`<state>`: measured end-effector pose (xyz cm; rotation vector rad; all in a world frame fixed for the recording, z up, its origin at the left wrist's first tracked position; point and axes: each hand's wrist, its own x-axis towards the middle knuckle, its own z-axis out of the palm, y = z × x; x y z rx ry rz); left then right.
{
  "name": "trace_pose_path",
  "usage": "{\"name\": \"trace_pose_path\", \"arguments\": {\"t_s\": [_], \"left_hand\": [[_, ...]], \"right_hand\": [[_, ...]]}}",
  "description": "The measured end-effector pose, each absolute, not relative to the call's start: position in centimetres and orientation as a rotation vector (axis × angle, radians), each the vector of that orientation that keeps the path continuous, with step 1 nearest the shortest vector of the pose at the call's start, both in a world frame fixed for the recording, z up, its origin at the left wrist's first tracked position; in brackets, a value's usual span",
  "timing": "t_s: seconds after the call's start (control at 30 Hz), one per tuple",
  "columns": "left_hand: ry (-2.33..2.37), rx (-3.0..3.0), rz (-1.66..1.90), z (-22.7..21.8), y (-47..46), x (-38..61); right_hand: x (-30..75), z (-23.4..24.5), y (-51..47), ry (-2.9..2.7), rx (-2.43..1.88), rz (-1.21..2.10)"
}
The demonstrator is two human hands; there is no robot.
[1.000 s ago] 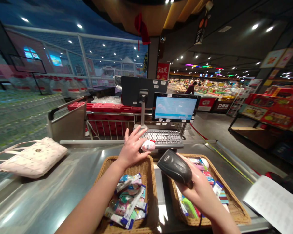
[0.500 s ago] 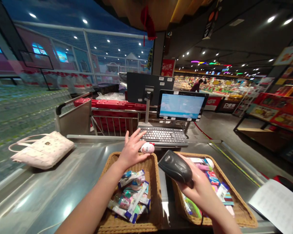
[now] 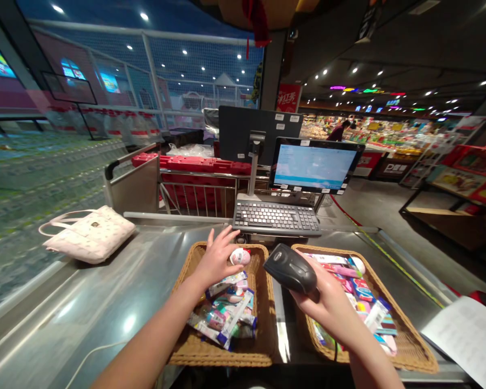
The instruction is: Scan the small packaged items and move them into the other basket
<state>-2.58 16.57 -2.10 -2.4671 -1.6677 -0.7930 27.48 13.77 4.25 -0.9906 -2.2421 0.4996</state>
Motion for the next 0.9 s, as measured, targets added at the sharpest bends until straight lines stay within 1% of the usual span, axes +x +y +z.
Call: {"name": "trace_pose_path", "arguments": {"t_s": [0.2, 0.43, 0.9], "left_hand": [[-1.697, -2.538, -0.754, -4.7, 15.7, -3.0], [-1.726, -2.585, -0.710, -5.8, 14.8, -3.2], [-1.699, -2.893, -0.410, -9.8, 13.8, -3.0]], "right_hand": [[26.5, 3.6, 14.0, -2.252, -0.998, 0.571], [25.9, 2.7, 14.0, -2.260, -1.044, 0.644], [23.9, 1.3, 13.5, -2.340, -1.001, 0.672]]}}
